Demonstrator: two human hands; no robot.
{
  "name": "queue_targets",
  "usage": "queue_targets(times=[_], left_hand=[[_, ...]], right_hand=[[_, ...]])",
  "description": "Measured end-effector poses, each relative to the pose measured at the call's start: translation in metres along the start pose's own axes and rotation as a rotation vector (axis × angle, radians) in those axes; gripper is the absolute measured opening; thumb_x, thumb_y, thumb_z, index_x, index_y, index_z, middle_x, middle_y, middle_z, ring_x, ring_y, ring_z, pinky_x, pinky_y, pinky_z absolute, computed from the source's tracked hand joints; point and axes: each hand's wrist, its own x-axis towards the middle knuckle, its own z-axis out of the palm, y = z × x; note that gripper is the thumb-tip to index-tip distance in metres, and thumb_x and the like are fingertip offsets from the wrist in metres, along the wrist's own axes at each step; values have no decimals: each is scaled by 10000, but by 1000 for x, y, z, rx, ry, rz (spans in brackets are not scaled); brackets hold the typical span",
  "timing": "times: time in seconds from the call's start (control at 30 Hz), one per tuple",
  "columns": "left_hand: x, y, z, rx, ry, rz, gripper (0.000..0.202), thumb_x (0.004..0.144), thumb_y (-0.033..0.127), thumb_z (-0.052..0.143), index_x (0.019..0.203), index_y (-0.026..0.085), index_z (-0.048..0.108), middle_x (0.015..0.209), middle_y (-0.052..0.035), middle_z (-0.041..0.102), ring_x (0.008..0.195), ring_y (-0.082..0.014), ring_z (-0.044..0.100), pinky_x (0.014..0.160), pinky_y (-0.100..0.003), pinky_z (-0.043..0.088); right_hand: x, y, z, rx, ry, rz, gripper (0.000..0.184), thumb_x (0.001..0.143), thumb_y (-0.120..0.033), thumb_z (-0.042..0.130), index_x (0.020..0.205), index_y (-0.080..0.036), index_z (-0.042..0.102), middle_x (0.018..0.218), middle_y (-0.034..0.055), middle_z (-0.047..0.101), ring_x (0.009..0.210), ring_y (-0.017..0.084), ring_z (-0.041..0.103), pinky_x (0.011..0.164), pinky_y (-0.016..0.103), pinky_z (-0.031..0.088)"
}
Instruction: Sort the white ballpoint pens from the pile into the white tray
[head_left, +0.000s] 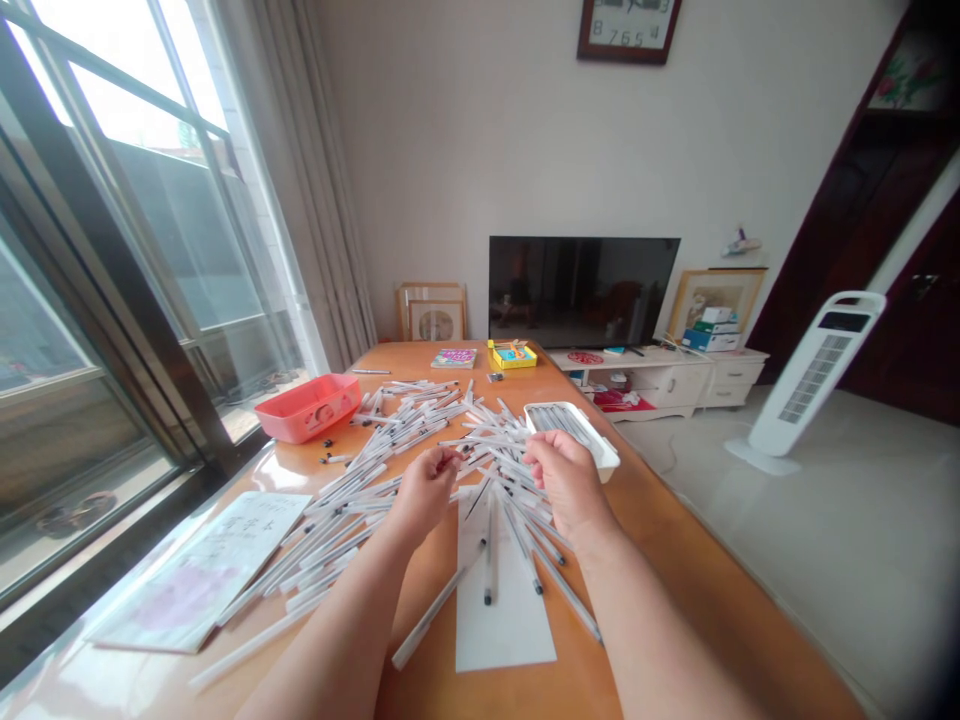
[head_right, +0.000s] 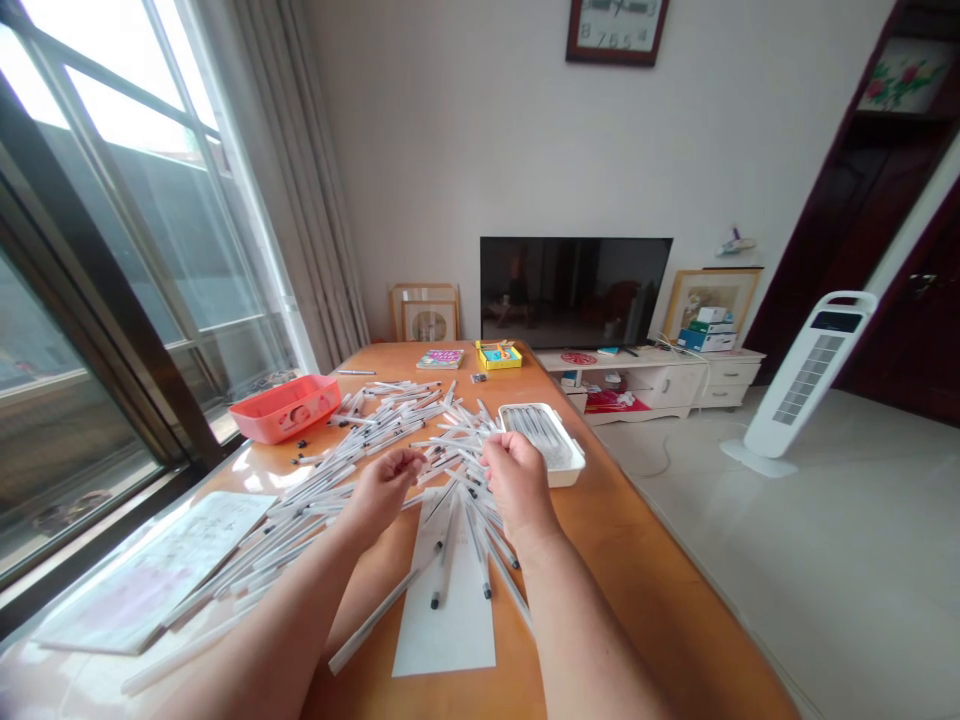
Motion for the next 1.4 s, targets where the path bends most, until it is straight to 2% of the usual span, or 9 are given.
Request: queue_targets(times=[0.13,0.3,0.43,0.73,0.87,1.03,1.23,1.33,1.4], left_hand=[[3,-1,-19,-393,-54,-104,390,823,525,674,931,151,694,760,-11,602,669,-128,507,666,-247,411],[4,0,-33,-628,-67,-109,325,758,447,772,881,152,713,766,-2,574,691,-114,494,676,-235,388],[4,2,-34,-678,-73,-108,285,755,407,786,862,153,709,754,1,562,683,-108,478,671,-232,380],[2,4,-33,-626,-144,-111,324,797,441,754,912,142,710,771,-20,602,695,-116,495,673,-237,383],[0,9,-31,-710,-80,-138,310,752,401,800,899,147,698,738,-5,594,672,-111,509,660,-234,393],[-1,11,-28,-773,-34,-165,291,759,396,803,839,149,672,706,-14,624,668,-115,559,693,-243,437],[-1,11,-25,-756,-29,-198,338,778,429,781,917,131,702,754,-65,691,715,-151,633,754,-291,499],[-1,13,-24,-792,-13,-215,321,753,407,803,888,135,697,757,-63,695,699,-147,636,746,-299,516],[-2,15,-23,-811,5,-212,310,742,393,813,868,137,692,779,-64,705,691,-138,634,741,-295,523]], right_hand=[[-2,-4,0,42,-39,6,162,726,-335,695,755,-190,627,640,-20,601,527,95,440,475,224,310],[-5,-7,2,35,-82,-2,146,737,-307,689,728,-182,615,621,-25,585,502,75,408,462,211,287],[-5,-4,3,24,-108,-3,123,736,-288,683,729,-181,623,620,-24,581,504,80,411,457,210,290],[-6,-1,5,0,-140,28,126,734,-290,677,736,-175,624,632,-9,595,525,87,422,471,209,306],[-8,-3,7,-17,-194,68,127,745,-290,665,776,-176,620,656,-3,607,537,89,430,481,210,301],[-15,-3,11,-114,-342,115,186,790,-346,669,876,-186,631,642,-35,556,531,86,392,486,211,261],[-23,5,20,-278,-484,-86,248,852,-392,647,1008,-200,662,633,-60,468,571,109,388,547,240,321],[-27,11,24,-411,-481,-217,228,885,-363,606,1047,-216,671,598,-71,406,536,111,342,521,249,297],[-30,14,26,-476,-463,-297,213,903,-343,577,1051,-224,674,591,-67,427,525,115,353,515,253,305]])
